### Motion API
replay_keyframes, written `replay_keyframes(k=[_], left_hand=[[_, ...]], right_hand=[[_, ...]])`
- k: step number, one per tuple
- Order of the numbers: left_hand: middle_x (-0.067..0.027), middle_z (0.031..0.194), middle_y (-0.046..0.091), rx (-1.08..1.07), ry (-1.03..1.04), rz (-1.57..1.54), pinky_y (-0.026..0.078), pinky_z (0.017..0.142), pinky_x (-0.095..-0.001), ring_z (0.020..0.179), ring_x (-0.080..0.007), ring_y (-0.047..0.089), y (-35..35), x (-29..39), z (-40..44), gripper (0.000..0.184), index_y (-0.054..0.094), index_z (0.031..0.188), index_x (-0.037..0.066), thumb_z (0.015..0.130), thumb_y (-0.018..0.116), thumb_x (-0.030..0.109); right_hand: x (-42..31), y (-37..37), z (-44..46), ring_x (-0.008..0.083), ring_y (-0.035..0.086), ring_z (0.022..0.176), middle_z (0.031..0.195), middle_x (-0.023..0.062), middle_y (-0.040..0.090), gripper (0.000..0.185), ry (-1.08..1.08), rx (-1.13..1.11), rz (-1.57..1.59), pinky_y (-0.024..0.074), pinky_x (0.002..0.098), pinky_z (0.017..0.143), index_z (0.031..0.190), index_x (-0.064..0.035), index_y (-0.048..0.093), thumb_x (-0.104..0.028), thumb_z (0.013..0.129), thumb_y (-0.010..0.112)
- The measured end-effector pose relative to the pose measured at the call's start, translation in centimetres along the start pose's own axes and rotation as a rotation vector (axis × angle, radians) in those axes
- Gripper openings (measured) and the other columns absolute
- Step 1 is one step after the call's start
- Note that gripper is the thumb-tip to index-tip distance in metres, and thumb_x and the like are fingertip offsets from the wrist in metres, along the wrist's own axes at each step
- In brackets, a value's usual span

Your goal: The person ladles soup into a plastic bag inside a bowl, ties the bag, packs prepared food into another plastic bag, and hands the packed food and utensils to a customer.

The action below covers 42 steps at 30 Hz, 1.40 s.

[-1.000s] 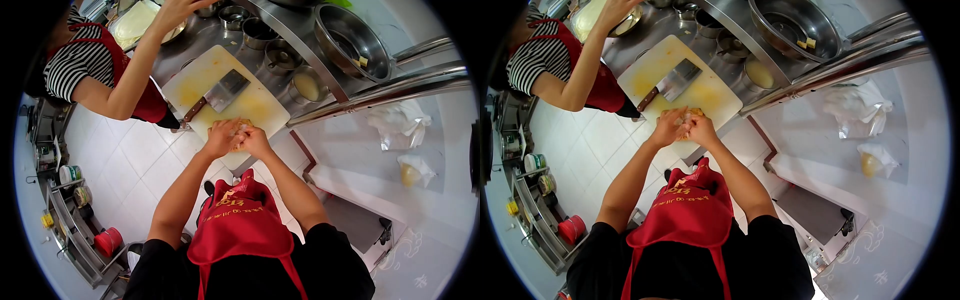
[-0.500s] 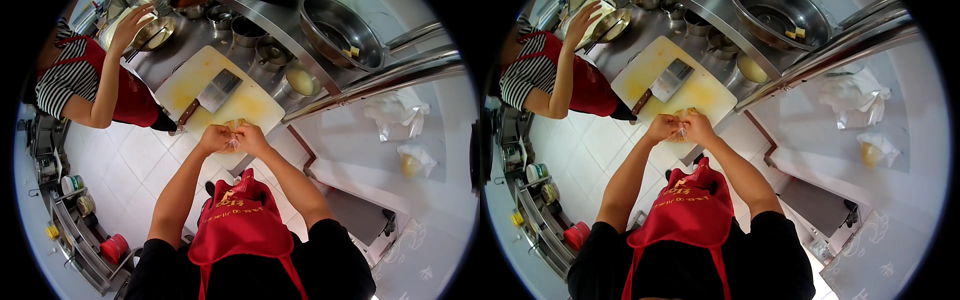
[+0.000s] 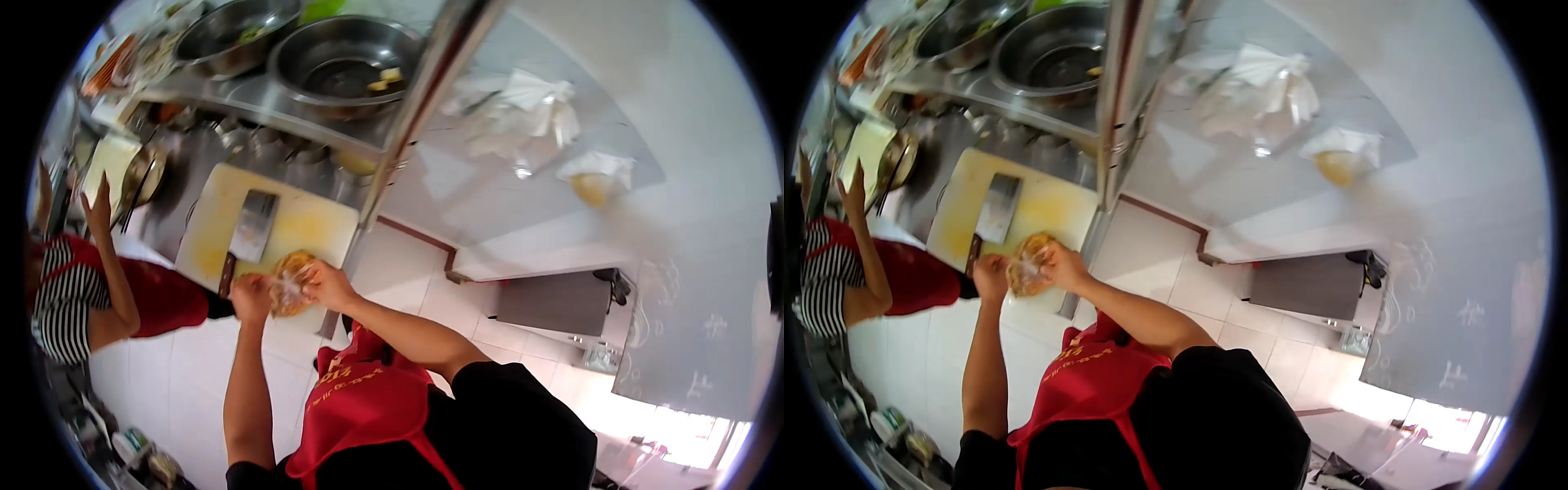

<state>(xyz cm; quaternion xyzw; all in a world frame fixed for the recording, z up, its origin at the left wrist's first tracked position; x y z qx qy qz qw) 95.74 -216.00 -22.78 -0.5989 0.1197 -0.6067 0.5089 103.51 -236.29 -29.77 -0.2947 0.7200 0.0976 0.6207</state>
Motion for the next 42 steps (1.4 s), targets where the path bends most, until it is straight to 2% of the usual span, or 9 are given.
replay_keyframes(k=[4, 6, 8, 11, 23, 31, 34, 39, 42], left_hand=[[-0.0165, 0.113, 0.056, -0.039, 0.003, -0.012, 0.041, 0.091, -0.0458, 0.106, -0.0362, 0.052, -3.0, 3.1, -1.6, 0.045, 0.053, 0.118, 0.004, 0.077, 0.071, 0.012], [-0.0178, 0.113, 0.054, 0.086, 0.017, -0.083, 0.04, 0.092, -0.0445, 0.105, -0.0343, 0.052, -5.3, 5.2, -2.8, 0.047, 0.051, 0.121, 0.001, 0.078, 0.069, 0.005], [-0.0171, 0.113, 0.053, 0.078, 0.001, -0.16, 0.04, 0.093, -0.0426, 0.104, -0.0326, 0.051, -5.7, 6.3, -4.2, 0.045, 0.051, 0.121, 0.001, 0.079, 0.067, 0.002], [-0.0145, 0.108, 0.054, 0.033, -0.011, -0.274, 0.041, 0.092, -0.0373, 0.101, -0.029, 0.052, -5.3, 8.6, -6.0, 0.036, 0.053, 0.115, 0.0, 0.08, 0.063, -0.005], [-0.0084, 0.107, 0.059, -0.173, 0.004, -0.453, 0.044, 0.084, -0.029, 0.096, -0.0183, 0.055, -6.3, 11.2, -9.5, 0.028, 0.058, 0.11, 0.002, 0.082, 0.062, -0.002], [-0.0106, 0.109, 0.062, -1.137, -1.003, -1.524, 0.048, 0.089, -0.0375, 0.097, -0.0197, 0.06, 4.3, 19.6, -12.9, 0.06, 0.053, 0.123, 0.001, 0.094, 0.048, 0.054], [-0.0109, 0.109, 0.062, -1.238, -0.85, -1.796, 0.049, 0.089, -0.0387, 0.098, -0.0233, 0.061, 4.6, 22.9, -12.5, 0.052, 0.053, 0.121, 0.002, 0.094, 0.052, 0.047], [-0.0075, 0.088, 0.062, -0.681, -0.461, -1.307, 0.049, 0.065, -0.0292, 0.079, -0.0147, 0.06, -3.5, 20.9, -10.1, 0.026, 0.056, 0.113, 0.001, 0.092, 0.061, 0.015], [-0.007, 0.083, 0.061, -0.661, -0.313, -1.189, 0.047, 0.059, -0.0254, 0.072, -0.0124, 0.057, -6.8, 17.9, -11.2, 0.023, 0.058, 0.11, -0.001, 0.09, 0.061, 0.011]], right_hand=[[0.5, -14.4, 1.0, 0.0106, 0.061, 0.065, 0.076, 0.0055, 0.064, 0.011, -0.134, 0.366, -0.102, 0.05, 0.0275, 0.055, 0.095, -0.0041, 0.062, -0.013, 0.088, 0.063], [-0.7, -28.1, -0.3, 0.0099, 0.054, 0.059, 0.067, 0.0016, 0.058, 0.016, 0.112, 0.793, 0.226, 0.0447, 0.0289, 0.053, 0.087, -0.0038, 0.063, -0.018, 0.091, 0.057], [-6.5, -38.2, -0.7, 0.01, 0.052, 0.058, 0.071, 0.003, 0.058, 0.017, -0.222, 1.106, -0.112, 0.0431, 0.0262, 0.052, 0.095, 0.0002, 0.059, -0.016, 0.093, 0.057], [-11.1, -42.1, 2.3, 0.0126, 0.06, 0.067, 0.091, 0.0096, 0.066, 0.027, -0.285, 0.945, 0.255, 0.049, 0.0266, 0.059, 0.107, 0.0054, 0.06, -0.016, 0.09, 0.06], [-10.8, -41.7, 1.5, 0.0105, 0.051, 0.054, 0.068, 0.0061, 0.06, 0.016, -0.135, 0.942, 0.025, 0.0404, 0.0238, 0.049, 0.074, -0.0015, 0.057, -0.007, 0.079, 0.072], [-11.9, -14.9, -11.8, 0.0135, 0.06, 0.064, 0.075, 0.0061, 0.063, 0.008, -0.138, 0.188, 0.423, 0.0498, 0.0284, 0.059, 0.088, -0.0007, 0.058, -0.005, 0.086, 0.065], [-12.0, -7.8, -18.9, 0.0123, 0.062, 0.068, 0.078, 0.0078, 0.066, 0.004, -0.113, 0.053, 0.308, 0.051, 0.0261, 0.063, 0.087, 0.0012, 0.06, -0.002, 0.086, 0.063], [-8.6, -6.5, -24.6, 0.0142, 0.064, 0.075, 0.086, 0.0083, 0.067, 0.012, -0.137, 0.007, -0.177, 0.052, 0.0281, 0.068, 0.096, 0.0026, 0.065, 0.0, 0.086, 0.06], [-2.5, -12.1, -23.8, 0.0136, 0.062, 0.076, 0.087, 0.0069, 0.066, 0.019, 0.104, 0.368, 0.195, 0.0505, 0.0257, 0.068, 0.099, 0.0041, 0.064, 0.002, 0.085, 0.051]])
Point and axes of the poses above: each hand's wrist, its own z-axis towards the middle knuckle, its own y-axis out of the palm, x = y × z, the point moved 9 cm from there along z, towards the middle knuckle
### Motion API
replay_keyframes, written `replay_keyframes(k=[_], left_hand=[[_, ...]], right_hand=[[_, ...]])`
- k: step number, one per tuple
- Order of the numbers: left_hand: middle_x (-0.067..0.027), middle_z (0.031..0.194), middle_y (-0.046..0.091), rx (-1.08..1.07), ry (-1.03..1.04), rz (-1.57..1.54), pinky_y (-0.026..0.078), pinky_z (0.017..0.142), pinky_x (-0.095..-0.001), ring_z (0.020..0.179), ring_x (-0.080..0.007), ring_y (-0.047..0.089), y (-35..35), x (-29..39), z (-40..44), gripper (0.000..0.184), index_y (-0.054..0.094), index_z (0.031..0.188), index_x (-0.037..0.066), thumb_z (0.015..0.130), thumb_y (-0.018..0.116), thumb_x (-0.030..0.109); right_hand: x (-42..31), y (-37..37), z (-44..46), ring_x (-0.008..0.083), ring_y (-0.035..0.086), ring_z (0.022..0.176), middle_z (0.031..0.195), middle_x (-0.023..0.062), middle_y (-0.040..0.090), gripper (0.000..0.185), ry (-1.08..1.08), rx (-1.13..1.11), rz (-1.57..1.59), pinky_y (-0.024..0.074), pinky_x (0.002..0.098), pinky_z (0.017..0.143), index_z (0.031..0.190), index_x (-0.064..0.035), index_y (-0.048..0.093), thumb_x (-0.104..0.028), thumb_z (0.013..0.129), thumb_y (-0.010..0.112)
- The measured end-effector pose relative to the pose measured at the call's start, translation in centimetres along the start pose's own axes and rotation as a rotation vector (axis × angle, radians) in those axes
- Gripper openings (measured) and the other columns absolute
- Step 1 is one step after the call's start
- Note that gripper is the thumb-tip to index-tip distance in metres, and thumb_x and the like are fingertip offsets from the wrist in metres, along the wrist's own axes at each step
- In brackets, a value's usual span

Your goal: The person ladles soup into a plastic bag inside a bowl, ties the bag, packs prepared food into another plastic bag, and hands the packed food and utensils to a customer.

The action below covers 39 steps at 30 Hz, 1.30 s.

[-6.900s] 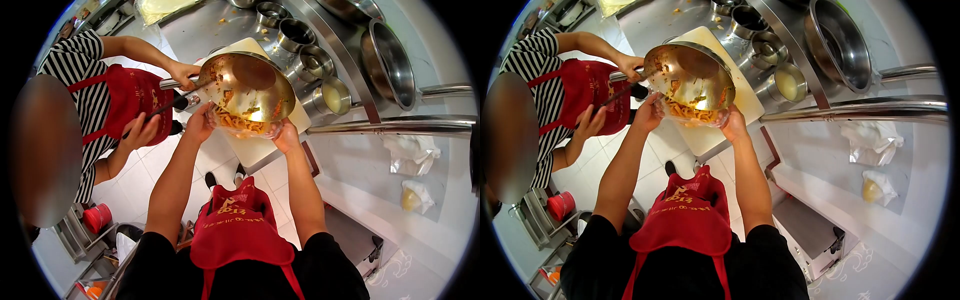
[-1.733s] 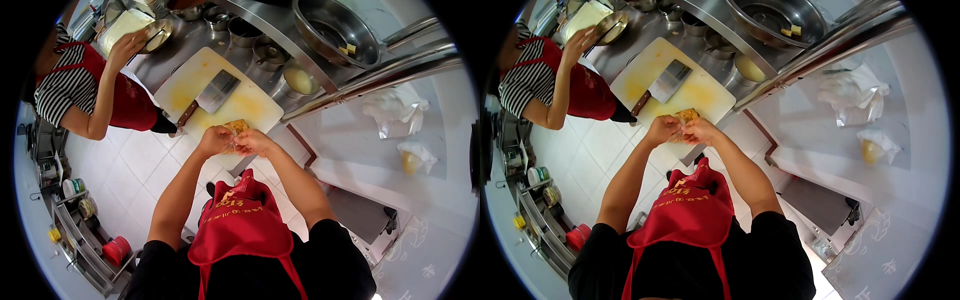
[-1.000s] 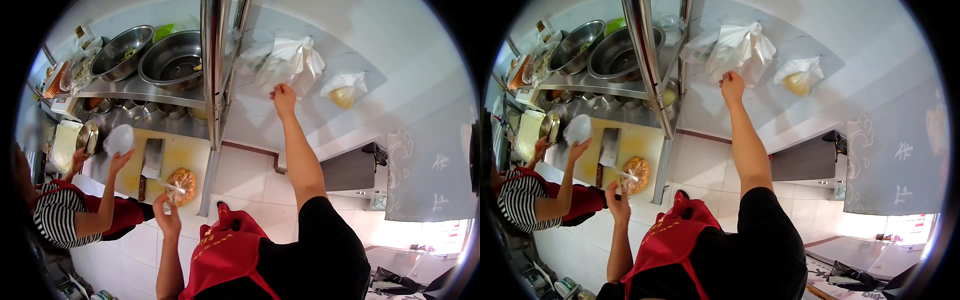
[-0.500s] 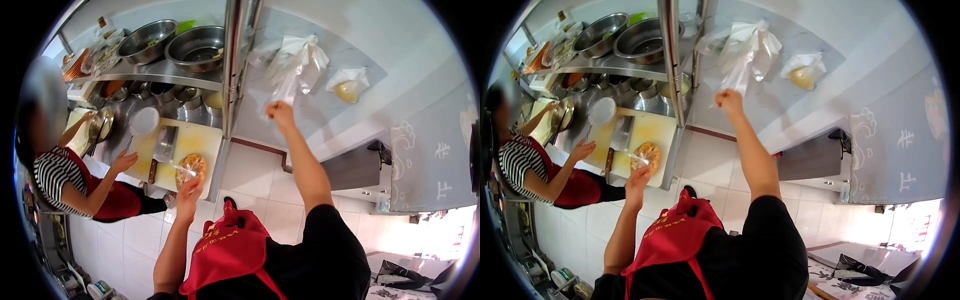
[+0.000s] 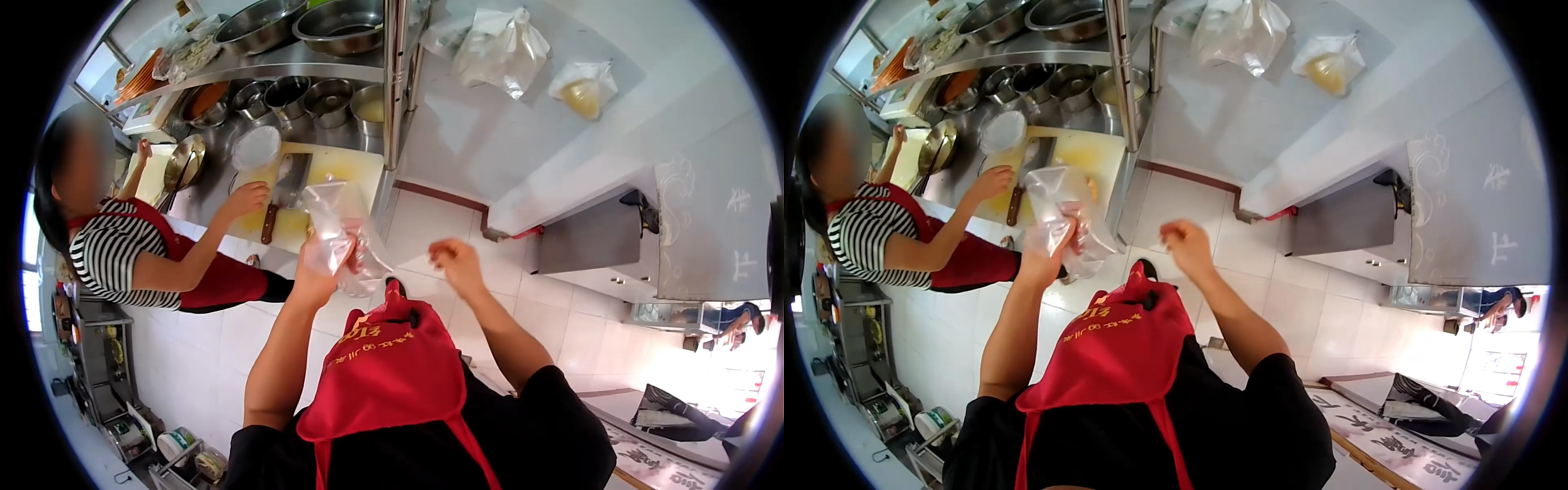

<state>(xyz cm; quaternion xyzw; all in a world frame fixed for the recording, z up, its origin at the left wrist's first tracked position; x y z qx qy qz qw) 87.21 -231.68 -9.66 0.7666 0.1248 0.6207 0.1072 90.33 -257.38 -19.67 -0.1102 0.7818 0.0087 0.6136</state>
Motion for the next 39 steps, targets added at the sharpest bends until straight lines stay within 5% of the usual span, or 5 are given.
replay_keyframes(k=[8, 10, 18, 24, 39], left_hand=[[-0.0056, 0.078, 0.059, 0.114, -0.057, 0.132, 0.04, 0.053, -0.0229, 0.066, -0.0091, 0.051, -3.2, 2.4, -8.9, 0.016, 0.057, 0.092, 0.001, 0.09, 0.062, 0.016], [-0.0051, 0.074, 0.054, 0.134, -0.05, 0.098, 0.039, 0.053, -0.0216, 0.064, -0.0111, 0.048, -4.2, 2.1, -10.1, 0.061, 0.026, 0.143, -0.002, 0.089, 0.052, 0.006], [-0.007, 0.082, 0.058, 0.211, -0.059, 0.05, 0.048, 0.067, -0.0281, 0.071, -0.0154, 0.055, -5.8, 0.9, -14.5, 0.008, 0.054, 0.094, 0.003, 0.09, 0.056, 0.009], [-0.0031, 0.081, 0.058, 0.099, -0.009, 0.175, 0.043, 0.062, -0.0207, 0.072, -0.0107, 0.056, -3.6, 1.6, -15.0, 0.068, 0.025, 0.148, 0.004, 0.09, 0.06, 0.013], [0.0022, 0.081, 0.055, 0.024, -0.006, 0.274, 0.035, 0.051, -0.0187, 0.061, -0.0019, 0.041, -2.2, 0.1, -11.3, 0.04, 0.044, 0.131, 0.003, 0.093, 0.053, 0.001]], right_hand=[[-9.8, 17.7, -3.6, 0.0179, 0.056, 0.109, 0.121, 0.0086, 0.059, 0.048, 0.034, -1.016, 0.483, 0.041, 0.0348, 0.096, 0.128, -0.0014, 0.054, -0.035, 0.094, 0.056], [-10.7, 20.1, -5.9, 0.0185, 0.056, 0.108, 0.123, 0.0077, 0.058, 0.051, 0.192, -1.314, 0.754, 0.0415, 0.0352, 0.096, 0.13, -0.0022, 0.052, -0.036, 0.093, 0.058], [-12.8, 23.1, -8.8, 0.0172, 0.057, 0.105, 0.114, 0.0067, 0.06, 0.046, 0.118, -1.265, 0.714, 0.0439, 0.0332, 0.091, 0.127, -0.0036, 0.053, -0.031, 0.092, 0.061], [-7.9, 22.7, -8.6, 0.0135, 0.059, 0.087, 0.097, 0.0023, 0.064, 0.023, 0.202, -1.189, 0.882, 0.0468, 0.0298, 0.081, 0.102, -0.0049, 0.062, -0.023, 0.089, 0.066], [-5.1, 13.1, -6.5, 0.0053, 0.047, 0.06, 0.074, -0.0024, 0.059, 0.021, 0.244, -0.638, 0.481, 0.0371, 0.0201, 0.053, 0.093, -0.0032, 0.066, -0.024, 0.092, 0.062]])
Point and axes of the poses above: each hand's wrist, its own z-axis towards the middle knuckle, its own y-axis out of the palm, x = y × z, the point moved 9 cm from there along z, towards the middle knuckle
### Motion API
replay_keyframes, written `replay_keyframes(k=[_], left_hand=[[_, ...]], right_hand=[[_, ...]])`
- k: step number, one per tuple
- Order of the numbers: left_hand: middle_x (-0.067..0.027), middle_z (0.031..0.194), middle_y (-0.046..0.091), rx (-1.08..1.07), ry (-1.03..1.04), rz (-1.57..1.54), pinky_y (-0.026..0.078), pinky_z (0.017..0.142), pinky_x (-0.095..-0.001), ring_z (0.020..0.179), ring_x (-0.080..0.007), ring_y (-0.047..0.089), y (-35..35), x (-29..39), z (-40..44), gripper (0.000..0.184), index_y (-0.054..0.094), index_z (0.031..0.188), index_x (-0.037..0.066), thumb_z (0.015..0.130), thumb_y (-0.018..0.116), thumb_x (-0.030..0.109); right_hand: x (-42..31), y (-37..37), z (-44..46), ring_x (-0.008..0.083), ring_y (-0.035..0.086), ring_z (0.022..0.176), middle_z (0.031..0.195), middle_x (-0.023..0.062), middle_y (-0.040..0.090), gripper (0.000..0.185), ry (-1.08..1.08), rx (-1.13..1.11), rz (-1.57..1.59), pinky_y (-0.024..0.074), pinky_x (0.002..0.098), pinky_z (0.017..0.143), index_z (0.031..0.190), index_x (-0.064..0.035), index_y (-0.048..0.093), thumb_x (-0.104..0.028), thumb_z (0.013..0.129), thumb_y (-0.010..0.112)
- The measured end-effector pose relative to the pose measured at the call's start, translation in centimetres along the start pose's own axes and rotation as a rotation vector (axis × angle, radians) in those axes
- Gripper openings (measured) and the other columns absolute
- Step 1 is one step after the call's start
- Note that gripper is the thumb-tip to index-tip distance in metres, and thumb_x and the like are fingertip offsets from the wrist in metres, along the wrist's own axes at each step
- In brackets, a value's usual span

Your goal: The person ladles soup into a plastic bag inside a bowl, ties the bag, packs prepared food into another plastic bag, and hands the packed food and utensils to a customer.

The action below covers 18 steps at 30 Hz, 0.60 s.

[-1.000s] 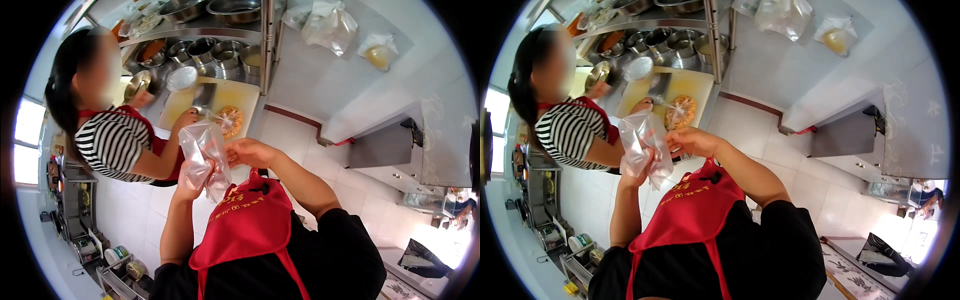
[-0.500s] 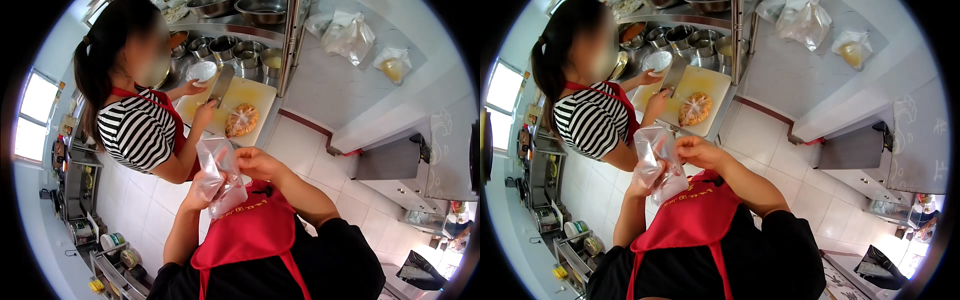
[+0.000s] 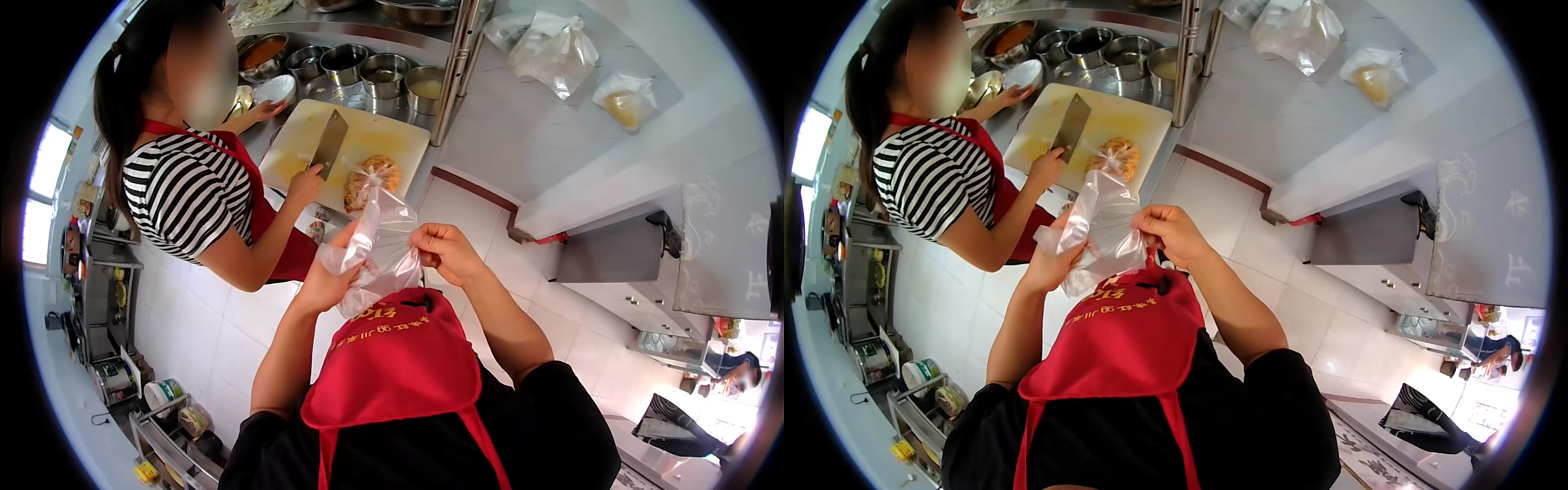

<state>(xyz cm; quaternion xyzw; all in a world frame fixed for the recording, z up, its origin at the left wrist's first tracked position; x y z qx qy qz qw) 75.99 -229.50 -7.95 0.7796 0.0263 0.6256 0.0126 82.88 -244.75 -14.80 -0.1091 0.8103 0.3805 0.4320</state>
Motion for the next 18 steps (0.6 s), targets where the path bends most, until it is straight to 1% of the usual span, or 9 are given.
replay_keyframes(k=[1, 5, 7, 10, 11, 13, 15, 16, 18], left_hand=[[0.0022, 0.081, 0.055, -0.005, 0.004, -0.006, 0.035, 0.051, -0.0187, 0.061, -0.0019, 0.041, 0.1, -0.3, 0.2, 0.04, 0.044, 0.131, 0.003, 0.093, 0.053, 0.001], [-0.0007, 0.087, 0.056, -0.028, 0.015, -0.002, 0.036, 0.054, -0.019, 0.063, -0.0034, 0.043, -0.4, -0.9, 1.0, 0.045, 0.041, 0.135, 0.002, 0.092, 0.052, -0.001], [-0.0024, 0.09, 0.056, -0.048, 0.011, 0.038, 0.038, 0.056, -0.0196, 0.063, -0.005, 0.043, -0.3, -1.5, 1.7, 0.047, 0.039, 0.137, 0.002, 0.091, 0.052, -0.001], [-0.0079, 0.099, 0.06, 0.118, 0.209, 0.086, 0.045, 0.067, -0.0266, 0.076, -0.0121, 0.054, -1.5, -1.2, 2.9, 0.055, 0.039, 0.137, 0.0, 0.087, 0.06, -0.001], [-0.0109, 0.102, 0.06, 0.401, 0.263, 0.337, 0.045, 0.074, -0.0313, 0.084, -0.0176, 0.056, -3.5, -0.5, 2.4, 0.056, 0.04, 0.135, -0.002, 0.084, 0.064, 0.003], [-0.0138, 0.105, 0.06, 0.686, 0.31, 0.585, 0.046, 0.081, -0.0361, 0.092, -0.0231, 0.058, -4.5, 2.2, 1.1, 0.058, 0.041, 0.133, -0.003, 0.082, 0.068, 0.006], [-0.0133, 0.104, 0.055, 0.724, 0.55, 0.953, 0.046, 0.08, -0.0296, 0.097, -0.018, 0.053, -1.7, 6.7, -0.6, 0.052, 0.05, 0.12, -0.002, 0.075, 0.075, 0.007], [-0.0151, 0.1, 0.058, 0.526, 0.582, 0.788, 0.048, 0.074, -0.0288, 0.088, -0.0196, 0.057, -0.7, 5.5, 0.5, 0.044, 0.056, 0.112, -0.003, 0.075, 0.077, 0.011], [-0.0084, 0.083, 0.062, 0.215, 0.166, 0.394, 0.048, 0.067, -0.028, 0.074, -0.0156, 0.057, 1.6, 1.7, 3.5, 0.027, 0.059, 0.097, -0.001, 0.08, 0.075, 0.014]], right_hand=[[-0.5, -0.6, -0.3, 0.005, 0.046, 0.058, 0.072, -0.0023, 0.059, 0.022, 0.015, 0.086, 0.021, 0.0355, 0.0197, 0.051, 0.093, -0.0025, 0.067, -0.024, 0.093, 0.061], [-0.9, 0.0, -0.5, 0.0048, 0.047, 0.06, 0.075, -0.001, 0.06, 0.022, 0.07, 0.001, -0.058, 0.035, 0.0195, 0.054, 0.093, -0.0013, 0.066, -0.023, 0.094, 0.06], [-1.0, -0.4, 0.2, 0.0045, 0.046, 0.059, 0.075, 0.0008, 0.061, 0.018, 0.046, 0.08, -0.118, 0.0345, 0.0196, 0.052, 0.094, -0.0003, 0.067, -0.018, 0.091, 0.063], [-1.6, -2.7, 1.1, 0.0046, 0.045, 0.059, 0.076, 0.003, 0.063, 0.013, -0.049, 0.232, -0.227, 0.034, 0.0196, 0.051, 0.091, 0.0005, 0.066, -0.012, 0.088, 0.067], [-2.0, -3.2, 1.1, 0.006, 0.05, 0.063, 0.076, 0.0039, 0.064, 0.012, -0.069, 0.273, -0.266, 0.036, 0.0195, 0.053, 0.089, 0.0013, 0.066, -0.01, 0.086, 0.068], [-2.5, -3.5, 1.1, 0.0073, 0.055, 0.067, 0.077, 0.0048, 0.065, 0.012, -0.088, 0.314, -0.307, 0.0379, 0.0193, 0.055, 0.087, 0.0021, 0.066, -0.009, 0.085, 0.07], [-2.8, -2.3, 1.1, 0.0063, 0.052, 0.063, 0.073, 0.0026, 0.062, 0.015, -0.146, 0.273, -0.21, 0.0374, 0.0197, 0.053, 0.08, 0.0006, 0.063, -0.011, 0.085, 0.072], [-2.6, -2.0, 1.4, 0.0063, 0.052, 0.063, 0.073, 0.0026, 0.062, 0.015, -0.139, 0.268, -0.213, 0.0374, 0.0197, 0.053, 0.08, 0.0006, 0.063, -0.011, 0.085, 0.072], [-2.8, -1.3, 1.8, 0.0057, 0.049, 0.057, 0.067, 0.0, 0.058, 0.024, -0.185, 0.261, -0.175, 0.0363, 0.0197, 0.05, 0.075, -0.0011, 0.062, -0.02, 0.085, 0.073]])
Point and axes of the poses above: each hand's wrist, its own z-axis towards the middle knuckle, its own y-axis out of the palm, x = y × z, the point moved 9 cm from there along z, towards the middle knuckle
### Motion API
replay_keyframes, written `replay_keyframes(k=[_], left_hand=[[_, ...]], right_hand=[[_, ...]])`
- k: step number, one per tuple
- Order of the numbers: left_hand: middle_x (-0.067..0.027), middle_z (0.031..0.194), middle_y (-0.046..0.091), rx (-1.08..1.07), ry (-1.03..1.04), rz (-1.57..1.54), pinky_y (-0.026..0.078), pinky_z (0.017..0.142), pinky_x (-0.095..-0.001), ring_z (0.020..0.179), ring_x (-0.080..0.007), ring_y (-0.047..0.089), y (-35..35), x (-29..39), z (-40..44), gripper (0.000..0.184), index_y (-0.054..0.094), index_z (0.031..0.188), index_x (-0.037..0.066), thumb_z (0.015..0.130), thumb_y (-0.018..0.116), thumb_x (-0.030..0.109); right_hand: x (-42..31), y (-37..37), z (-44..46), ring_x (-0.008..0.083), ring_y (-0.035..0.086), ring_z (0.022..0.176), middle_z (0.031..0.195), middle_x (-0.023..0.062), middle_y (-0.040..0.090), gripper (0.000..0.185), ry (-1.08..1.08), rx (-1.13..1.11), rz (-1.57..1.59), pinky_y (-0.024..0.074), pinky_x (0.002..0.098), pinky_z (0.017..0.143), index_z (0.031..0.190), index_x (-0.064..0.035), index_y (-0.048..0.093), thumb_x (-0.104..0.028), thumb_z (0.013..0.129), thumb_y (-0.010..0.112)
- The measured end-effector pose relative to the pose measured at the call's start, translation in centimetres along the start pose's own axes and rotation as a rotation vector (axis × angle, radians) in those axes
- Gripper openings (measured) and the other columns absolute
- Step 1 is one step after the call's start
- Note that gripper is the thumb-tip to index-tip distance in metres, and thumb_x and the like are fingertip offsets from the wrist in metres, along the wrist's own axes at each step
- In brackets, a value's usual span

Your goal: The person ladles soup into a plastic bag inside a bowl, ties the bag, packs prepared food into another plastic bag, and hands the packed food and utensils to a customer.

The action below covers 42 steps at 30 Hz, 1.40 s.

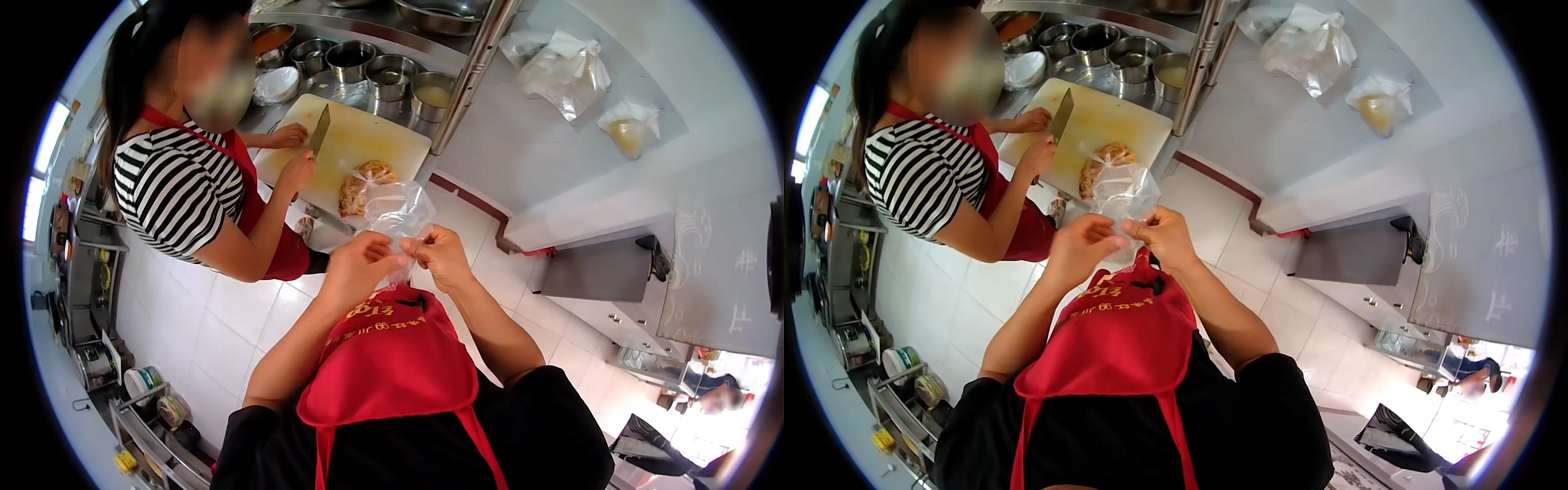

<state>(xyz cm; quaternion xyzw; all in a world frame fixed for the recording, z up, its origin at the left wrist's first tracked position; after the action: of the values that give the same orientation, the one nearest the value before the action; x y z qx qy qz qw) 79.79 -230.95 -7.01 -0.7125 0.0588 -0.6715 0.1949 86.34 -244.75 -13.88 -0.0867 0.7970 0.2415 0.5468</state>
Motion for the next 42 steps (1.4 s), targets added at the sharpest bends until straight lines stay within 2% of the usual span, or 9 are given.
replay_keyframes(k=[5, 12, 14, 16, 20, 25, 27, 36, 42], left_hand=[[-0.0038, 0.076, 0.061, -0.304, -0.169, -0.222, 0.046, 0.063, -0.0262, 0.071, -0.0102, 0.054, 4.1, -3.7, 1.9, 0.015, 0.058, 0.088, 0.0, 0.088, 0.067, 0.012], [-0.0028, 0.089, 0.062, 0.352, -0.224, -1.217, 0.051, 0.07, -0.0277, 0.074, -0.0125, 0.059, -3.3, -7.2, 4.0, 0.003, 0.058, 0.09, 0.006, 0.091, 0.056, 0.004], [-0.0034, 0.086, 0.063, 0.413, -0.139, -1.172, 0.052, 0.071, -0.0283, 0.073, -0.0119, 0.06, -5.1, -6.2, 4.3, 0.003, 0.058, 0.091, 0.005, 0.091, 0.056, 0.003], [-0.0022, 0.086, 0.063, 0.178, -0.043, -0.496, 0.049, 0.068, -0.0253, 0.071, -0.0085, 0.057, -3.7, -4.0, 4.1, 0.011, 0.058, 0.096, 0.003, 0.089, 0.053, -0.003], [0.0003, 0.083, 0.059, -0.049, 0.054, -0.366, 0.042, 0.067, -0.0198, 0.077, -0.0057, 0.051, 1.1, -2.9, 4.9, 0.011, 0.058, 0.093, 0.0, 0.086, 0.053, -0.006], [-0.0027, 0.083, 0.062, -0.035, 0.154, -0.263, 0.046, 0.071, -0.0233, 0.079, -0.0073, 0.054, 1.3, -1.1, 5.1, 0.004, 0.058, 0.089, 0.0, 0.091, 0.058, 0.003], [-0.0033, 0.083, 0.062, -0.107, -0.243, -0.681, 0.05, 0.076, -0.0297, 0.082, -0.0108, 0.057, 2.5, -4.4, 4.6, 0.009, 0.059, 0.09, 0.002, 0.094, 0.058, 0.011], [-0.0102, 0.103, 0.066, -0.091, -0.143, -1.139, 0.045, 0.089, -0.0366, 0.104, -0.0224, 0.061, 1.1, -5.0, 4.6, 0.011, 0.054, 0.091, 0.01, 0.098, 0.051, 0.017], [-0.0085, 0.091, 0.065, -0.019, -0.142, -1.502, 0.049, 0.074, -0.0291, 0.082, -0.0173, 0.062, -0.7, -5.0, 5.1, 0.016, 0.053, 0.09, 0.008, 0.1, 0.044, 0.016]], right_hand=[[2.0, 0.2, 0.4, 0.0049, 0.046, 0.052, 0.059, 0.0001, 0.055, 0.039, 0.192, 0.01, 0.044, 0.0335, 0.0193, 0.046, 0.07, -0.0034, 0.061, -0.038, 0.084, 0.073], [1.0, -15.8, 2.0, 0.0081, 0.044, 0.052, 0.059, 0.0013, 0.058, 0.034, -0.092, 0.509, -1.039, 0.0356, 0.0278, 0.048, 0.063, -0.0038, 0.059, -0.03, 0.078, 0.075], [-1.0, -15.7, 0.6, 0.0082, 0.046, 0.054, 0.06, 0.0012, 0.059, 0.034, -0.049, 0.498, -0.879, 0.0374, 0.027, 0.05, 0.064, -0.003, 0.059, -0.03, 0.079, 0.073], [-3.6, -11.7, -0.4, 0.0089, 0.052, 0.062, 0.065, 0.0027, 0.062, 0.032, -0.031, 0.395, -0.685, 0.0422, 0.0251, 0.058, 0.069, -0.0012, 0.062, -0.029, 0.083, 0.071], [-9.8, 0.5, -0.7, 0.0075, 0.054, 0.067, 0.075, 0.0031, 0.064, 0.027, -0.433, 0.138, -0.715, 0.0431, 0.0235, 0.061, 0.081, 0.0006, 0.065, -0.026, 0.085, 0.071], [-5.2, 0.9, 3.9, 0.007, 0.049, 0.062, 0.068, 0.0018, 0.058, 0.033, -0.149, -0.036, -0.406, 0.0407, 0.0243, 0.054, 0.075, 0.0, 0.06, -0.027, 0.08, 0.078], [-5.0, 0.7, 3.9, 0.0071, 0.049, 0.063, 0.067, 0.0013, 0.057, 0.032, -0.168, -0.013, -0.324, 0.0405, 0.024, 0.054, 0.074, -0.0007, 0.06, -0.026, 0.079, 0.079], [-2.4, -5.9, 3.5, 0.0082, 0.046, 0.058, 0.063, 0.0012, 0.054, 0.014, -0.038, 0.124, -0.12, 0.0356, 0.0234, 0.052, 0.071, -0.0014, 0.057, -0.003, 0.076, 0.07], [-2.5, -12.3, 1.7, 0.0097, 0.049, 0.057, 0.063, 0.0019, 0.054, 0.013, -0.074, 0.375, -0.411, 0.0392, 0.0247, 0.053, 0.069, -0.0034, 0.053, -0.001, 0.071, 0.066]])
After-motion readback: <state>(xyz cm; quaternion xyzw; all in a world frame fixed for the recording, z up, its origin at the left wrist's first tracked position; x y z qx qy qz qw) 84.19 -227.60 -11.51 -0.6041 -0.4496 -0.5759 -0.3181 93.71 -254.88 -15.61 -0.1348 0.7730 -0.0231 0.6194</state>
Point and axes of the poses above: each hand's wrist, its own z-axis towards the middle knuckle, its own y-axis out of the palm, x = y × z, the point moved 9 cm from there along z, towards the middle knuckle
